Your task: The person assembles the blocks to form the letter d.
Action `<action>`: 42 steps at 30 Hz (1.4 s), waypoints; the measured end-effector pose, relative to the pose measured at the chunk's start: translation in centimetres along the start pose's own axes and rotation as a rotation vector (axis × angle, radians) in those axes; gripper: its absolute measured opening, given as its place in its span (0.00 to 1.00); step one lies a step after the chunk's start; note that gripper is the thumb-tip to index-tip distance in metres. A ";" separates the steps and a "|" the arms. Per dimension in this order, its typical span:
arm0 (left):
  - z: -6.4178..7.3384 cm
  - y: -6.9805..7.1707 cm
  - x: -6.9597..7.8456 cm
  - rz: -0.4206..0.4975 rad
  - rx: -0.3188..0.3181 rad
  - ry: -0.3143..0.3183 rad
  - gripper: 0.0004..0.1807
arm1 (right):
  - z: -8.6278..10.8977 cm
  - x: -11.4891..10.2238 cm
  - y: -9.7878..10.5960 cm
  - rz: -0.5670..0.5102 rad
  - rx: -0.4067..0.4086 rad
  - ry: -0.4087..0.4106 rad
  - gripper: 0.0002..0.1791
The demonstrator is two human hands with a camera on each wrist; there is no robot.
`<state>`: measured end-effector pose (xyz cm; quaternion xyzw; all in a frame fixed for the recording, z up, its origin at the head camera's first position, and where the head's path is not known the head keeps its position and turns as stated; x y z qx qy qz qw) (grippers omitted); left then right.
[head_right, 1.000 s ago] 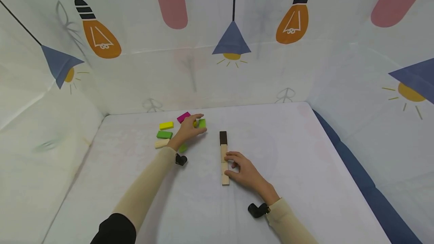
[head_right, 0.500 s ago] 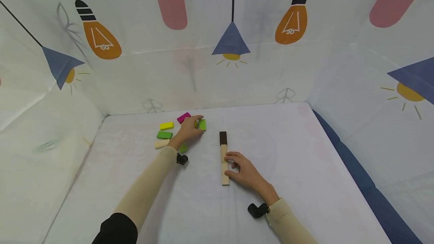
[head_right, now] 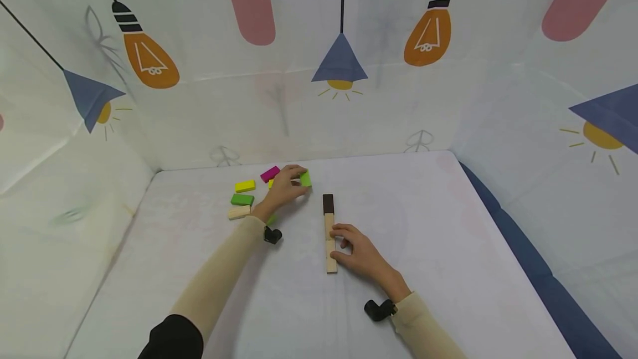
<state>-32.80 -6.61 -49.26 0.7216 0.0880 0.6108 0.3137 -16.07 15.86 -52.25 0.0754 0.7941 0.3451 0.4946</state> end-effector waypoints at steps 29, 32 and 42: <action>-1.1 -4.1 -0.2 0.036 -0.039 0.140 0.32 | 0.0 0.1 -0.2 0.003 -0.007 -0.005 0.25; -1.2 -4.3 0.0 0.012 -0.049 0.138 0.31 | 0.0 0.1 -0.2 0.012 0.002 0.008 0.25; -1.5 -5.0 0.5 0.042 -0.069 0.169 0.29 | 0.1 0.0 -0.1 0.015 0.001 -0.012 0.25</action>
Point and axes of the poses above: each hand's wrist, its own z-axis away from the middle knuckle, its own y-axis out of the back of the hand, x = y × z, the point moved 4 cm from there along -z, towards the middle knuckle, and after that the axes turned 2 degrees about -x, right-handed, at the moved point
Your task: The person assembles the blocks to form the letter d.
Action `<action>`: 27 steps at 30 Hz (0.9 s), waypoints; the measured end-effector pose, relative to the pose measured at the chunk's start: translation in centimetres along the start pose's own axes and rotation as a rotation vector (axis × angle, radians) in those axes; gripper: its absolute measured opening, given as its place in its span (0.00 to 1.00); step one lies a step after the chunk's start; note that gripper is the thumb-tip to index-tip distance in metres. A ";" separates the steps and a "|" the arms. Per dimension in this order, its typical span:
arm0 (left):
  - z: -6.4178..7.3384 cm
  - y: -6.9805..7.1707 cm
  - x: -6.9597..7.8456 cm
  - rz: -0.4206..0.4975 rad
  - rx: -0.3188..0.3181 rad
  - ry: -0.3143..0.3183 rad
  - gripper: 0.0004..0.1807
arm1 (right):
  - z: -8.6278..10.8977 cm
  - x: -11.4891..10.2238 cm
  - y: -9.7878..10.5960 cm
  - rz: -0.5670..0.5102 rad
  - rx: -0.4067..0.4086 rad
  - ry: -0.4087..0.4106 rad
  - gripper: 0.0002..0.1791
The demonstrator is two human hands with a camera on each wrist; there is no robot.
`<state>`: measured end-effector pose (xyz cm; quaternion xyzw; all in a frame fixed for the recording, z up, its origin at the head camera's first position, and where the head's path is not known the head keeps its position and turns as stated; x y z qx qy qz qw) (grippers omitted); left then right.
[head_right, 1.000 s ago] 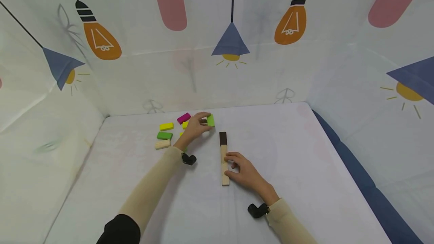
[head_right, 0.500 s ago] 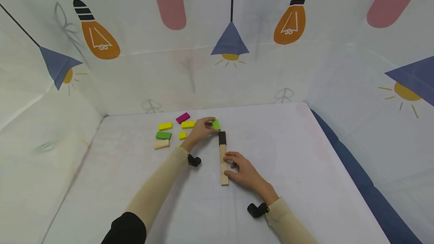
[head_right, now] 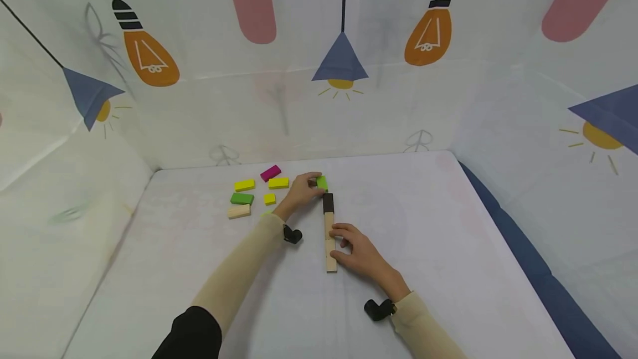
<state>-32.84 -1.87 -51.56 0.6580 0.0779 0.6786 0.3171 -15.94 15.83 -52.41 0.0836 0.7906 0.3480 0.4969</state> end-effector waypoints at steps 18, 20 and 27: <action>-0.5 -0.7 1.0 0.001 -0.010 0.037 0.27 | 0.0 -0.1 -0.1 -0.010 0.005 -0.012 0.25; -0.5 -0.8 1.0 0.001 -0.009 0.040 0.27 | 0.0 -0.1 -0.1 -0.010 0.006 -0.012 0.25; -0.5 -1.0 1.4 -0.002 -0.006 0.041 0.27 | 0.1 0.0 -0.1 -0.012 0.007 -0.009 0.25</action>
Point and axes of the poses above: each hand's wrist, its own z-axis away from the middle knuckle, its own y-axis out of the back of the hand, x = y × z, the point moved 4 cm from there along -z, towards the middle knuckle, and after that the axes turned 2 degrees about -x, right-handed, at the moved point
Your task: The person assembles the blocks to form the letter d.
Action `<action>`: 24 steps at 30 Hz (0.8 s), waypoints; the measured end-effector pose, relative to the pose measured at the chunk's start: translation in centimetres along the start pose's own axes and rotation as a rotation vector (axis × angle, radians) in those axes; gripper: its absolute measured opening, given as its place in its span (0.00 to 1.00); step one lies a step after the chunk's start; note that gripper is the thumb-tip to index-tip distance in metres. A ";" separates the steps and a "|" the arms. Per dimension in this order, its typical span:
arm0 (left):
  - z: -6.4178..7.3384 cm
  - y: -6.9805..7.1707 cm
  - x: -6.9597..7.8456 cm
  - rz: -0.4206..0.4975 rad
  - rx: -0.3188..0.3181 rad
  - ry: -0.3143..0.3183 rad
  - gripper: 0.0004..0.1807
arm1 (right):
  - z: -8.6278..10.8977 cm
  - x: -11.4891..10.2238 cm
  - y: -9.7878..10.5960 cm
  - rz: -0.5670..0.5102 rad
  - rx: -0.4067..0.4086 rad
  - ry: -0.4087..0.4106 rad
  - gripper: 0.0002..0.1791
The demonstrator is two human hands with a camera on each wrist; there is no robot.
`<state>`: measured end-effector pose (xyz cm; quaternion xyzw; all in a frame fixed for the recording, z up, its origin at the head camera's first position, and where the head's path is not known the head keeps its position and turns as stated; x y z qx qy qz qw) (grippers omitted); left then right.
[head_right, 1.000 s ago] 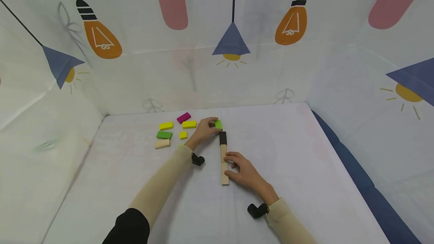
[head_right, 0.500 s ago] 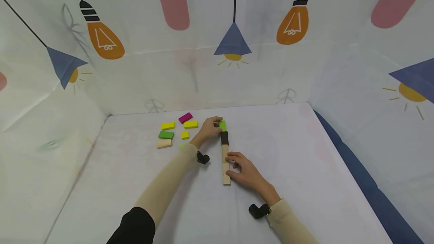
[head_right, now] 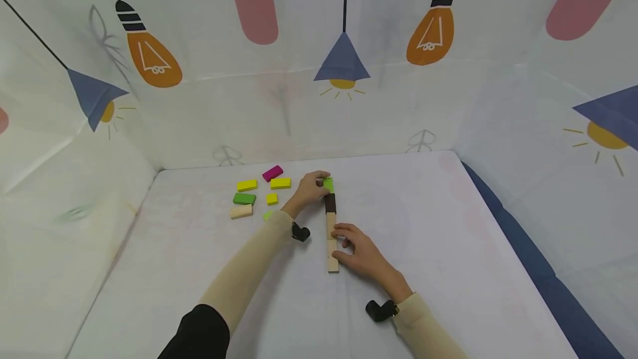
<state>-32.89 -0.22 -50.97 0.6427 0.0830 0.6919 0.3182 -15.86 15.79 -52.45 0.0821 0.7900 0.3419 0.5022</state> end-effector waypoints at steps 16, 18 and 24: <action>0.3 -0.2 0.3 0.016 0.000 0.004 0.25 | 0.0 -0.1 0.0 -0.012 -0.015 -0.023 0.25; 0.3 -0.2 0.3 0.022 -0.001 0.007 0.25 | 0.0 -0.1 0.0 -0.014 -0.014 -0.020 0.25; 0.3 -0.2 0.2 0.021 -0.005 0.011 0.25 | 0.0 0.0 -0.1 -0.019 -0.013 -0.014 0.25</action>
Point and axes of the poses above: each hand's wrist, its own z-axis away from the middle knuckle, its own y-axis out of the back of the hand, x = y × z, the point moved 4 cm from there along -z, towards the middle knuckle, and after that the axes turned 2 degrees about -x, right-handed, at the moved point
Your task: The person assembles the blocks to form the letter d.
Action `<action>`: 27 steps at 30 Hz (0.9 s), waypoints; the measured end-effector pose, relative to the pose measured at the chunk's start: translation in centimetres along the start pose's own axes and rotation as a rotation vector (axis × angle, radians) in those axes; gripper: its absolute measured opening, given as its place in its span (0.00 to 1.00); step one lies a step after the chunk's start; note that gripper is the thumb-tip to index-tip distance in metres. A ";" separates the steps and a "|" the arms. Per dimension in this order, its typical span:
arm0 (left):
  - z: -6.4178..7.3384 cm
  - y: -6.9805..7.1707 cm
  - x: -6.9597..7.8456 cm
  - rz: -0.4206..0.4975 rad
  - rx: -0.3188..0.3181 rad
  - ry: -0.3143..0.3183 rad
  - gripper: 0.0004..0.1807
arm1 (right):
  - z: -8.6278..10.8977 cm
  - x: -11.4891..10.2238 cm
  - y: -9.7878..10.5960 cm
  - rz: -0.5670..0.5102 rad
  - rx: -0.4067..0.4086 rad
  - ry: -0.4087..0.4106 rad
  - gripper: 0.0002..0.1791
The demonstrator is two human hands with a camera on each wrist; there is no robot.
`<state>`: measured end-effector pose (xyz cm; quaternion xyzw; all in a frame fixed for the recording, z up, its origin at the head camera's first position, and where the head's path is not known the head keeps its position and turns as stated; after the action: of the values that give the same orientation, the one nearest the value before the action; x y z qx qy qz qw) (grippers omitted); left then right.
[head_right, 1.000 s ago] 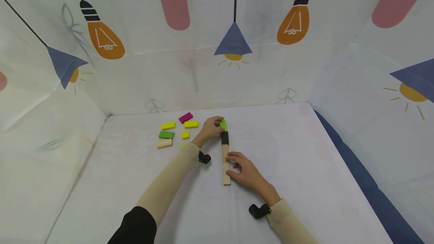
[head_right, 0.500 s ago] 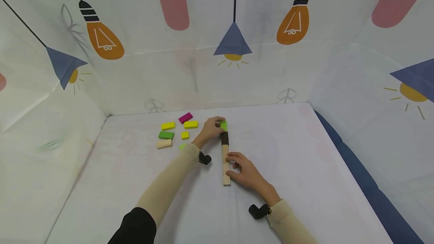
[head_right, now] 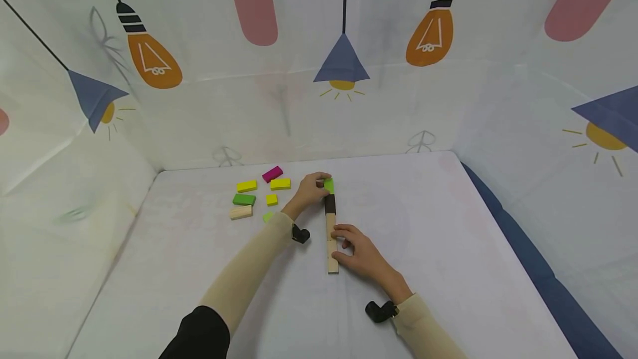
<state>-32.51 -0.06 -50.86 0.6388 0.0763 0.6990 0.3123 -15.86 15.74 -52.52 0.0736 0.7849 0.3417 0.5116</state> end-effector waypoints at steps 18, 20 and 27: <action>0.8 0.8 0.1 -0.165 -0.019 -0.092 0.18 | -0.1 0.0 0.0 -0.002 -0.002 -0.002 0.24; 1.0 1.1 -0.1 -0.141 -0.023 -0.076 0.17 | -0.1 0.0 0.0 0.001 0.000 -0.007 0.24; 1.9 2.8 -0.8 -0.056 0.011 -0.083 0.18 | -0.1 0.1 0.0 0.002 -0.002 -0.014 0.25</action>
<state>-31.67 -3.28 -49.78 0.6665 0.0849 0.6625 0.3312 -15.96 15.78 -52.54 0.0761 0.7808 0.3426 0.5169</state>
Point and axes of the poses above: each hand's wrist, its own z-axis away from the middle knuckle, its own y-axis out of the back of the hand, x = y × z, the point moved 4 cm from there along -z, towards the middle knuckle, and after that the axes turned 2 degrees about -x, right-handed, at the moved point
